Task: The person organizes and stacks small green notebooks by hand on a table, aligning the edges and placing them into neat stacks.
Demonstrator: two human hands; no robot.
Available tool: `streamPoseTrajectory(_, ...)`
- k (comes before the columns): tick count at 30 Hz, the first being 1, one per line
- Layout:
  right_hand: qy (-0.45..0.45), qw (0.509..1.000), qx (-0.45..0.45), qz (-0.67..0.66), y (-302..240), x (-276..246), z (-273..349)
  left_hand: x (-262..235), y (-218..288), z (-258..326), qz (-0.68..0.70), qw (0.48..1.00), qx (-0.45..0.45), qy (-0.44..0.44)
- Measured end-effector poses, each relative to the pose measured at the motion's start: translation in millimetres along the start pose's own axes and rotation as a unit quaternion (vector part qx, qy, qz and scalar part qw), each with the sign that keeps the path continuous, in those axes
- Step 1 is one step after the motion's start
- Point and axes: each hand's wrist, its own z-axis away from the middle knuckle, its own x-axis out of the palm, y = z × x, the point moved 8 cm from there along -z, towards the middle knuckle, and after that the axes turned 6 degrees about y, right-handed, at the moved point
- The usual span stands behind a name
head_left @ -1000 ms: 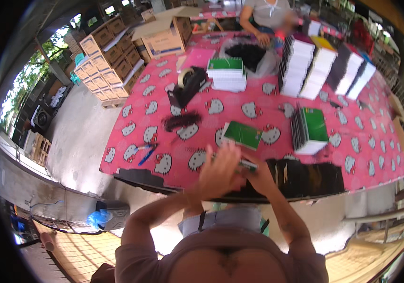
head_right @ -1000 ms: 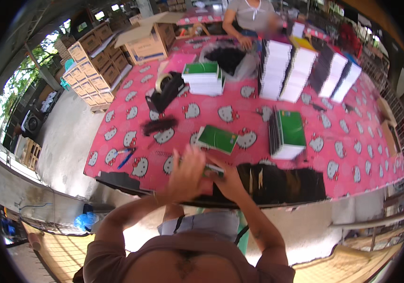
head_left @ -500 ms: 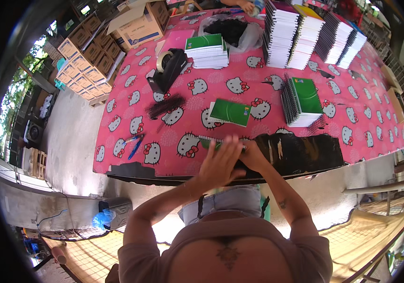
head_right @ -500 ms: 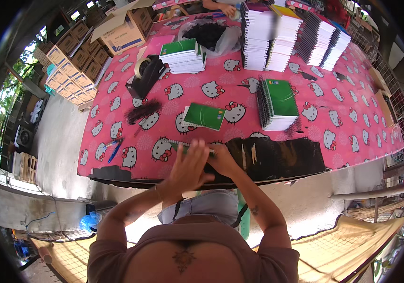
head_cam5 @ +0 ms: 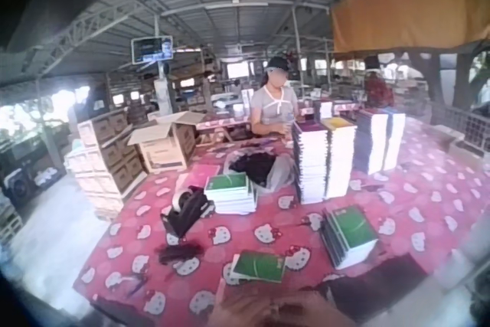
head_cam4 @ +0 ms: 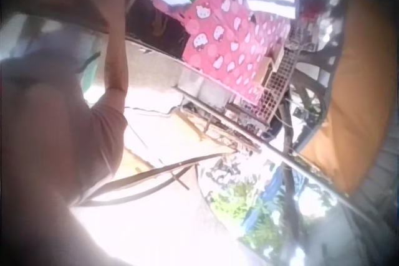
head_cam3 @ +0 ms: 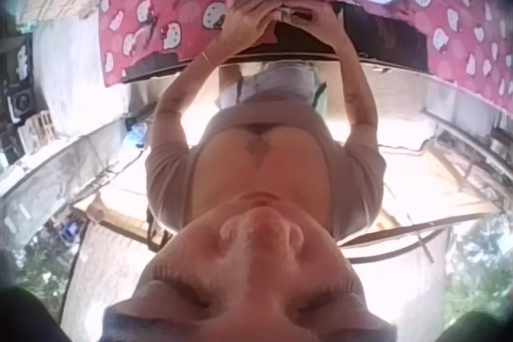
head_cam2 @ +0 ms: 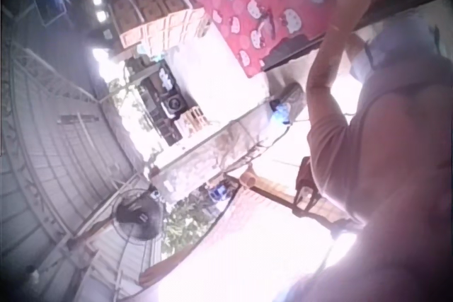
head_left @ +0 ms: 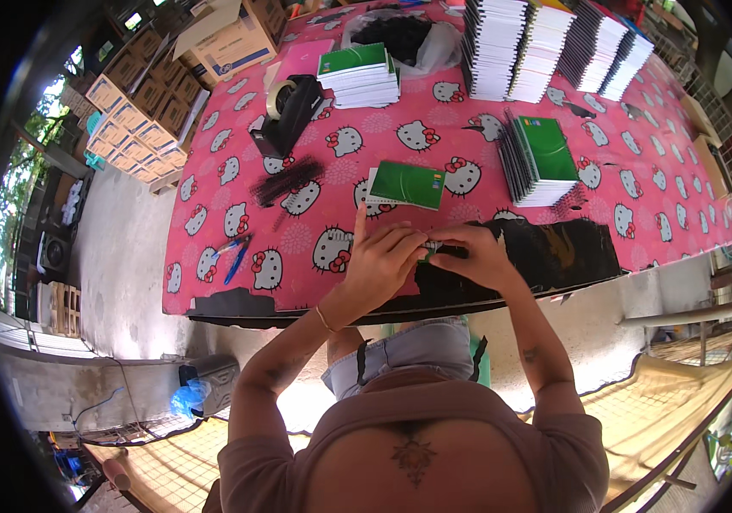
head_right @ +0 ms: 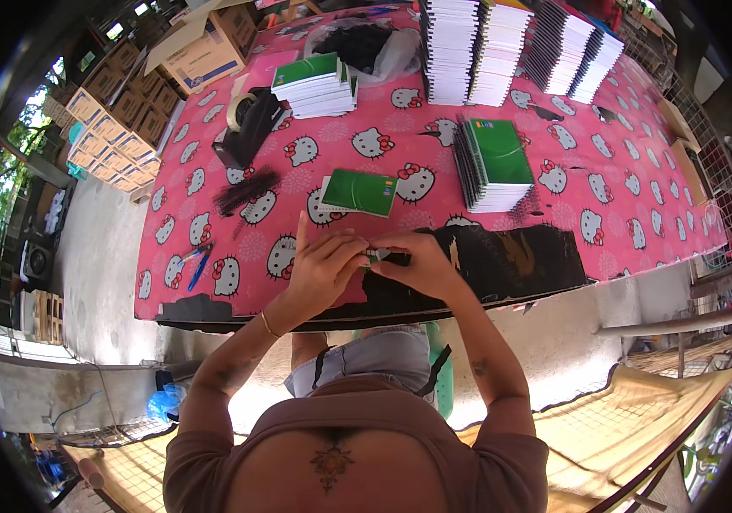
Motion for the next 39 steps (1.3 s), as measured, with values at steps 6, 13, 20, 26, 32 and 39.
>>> streamPoseTrajectory(6, -0.027, 0.999, 0.039, -0.027, 11, -13, -4, 0, 0, -2, 0.016, 1.000, 0.001, 0.003)
streamPoseTrajectory(13, 0.052, 0.986, -0.076, 0.140, -19, -8, -7, -9, 13, -5, -0.013, 0.999, 0.004, -0.033)
streamPoseTrajectory(20, 0.211, 0.976, -0.021, 0.056, -85, -16, 13, -37, 16, -44, 0.217, 0.958, -0.166, 0.082)
streamPoseTrajectory(26, 0.239, 0.951, -0.126, 0.154, -126, -116, 1, -54, 47, -126, 0.228, 0.966, 0.042, 0.111)
streamPoseTrajectory(32, 0.266, 0.895, -0.032, 0.358, -71, -225, 6, 4, 70, -212, 0.190, 0.946, 0.202, 0.167)
streamPoseTrajectory(39, 0.245, 0.945, 0.052, 0.208, 1, -231, 9, 124, 29, -192, 0.236, 0.949, 0.210, 0.007)
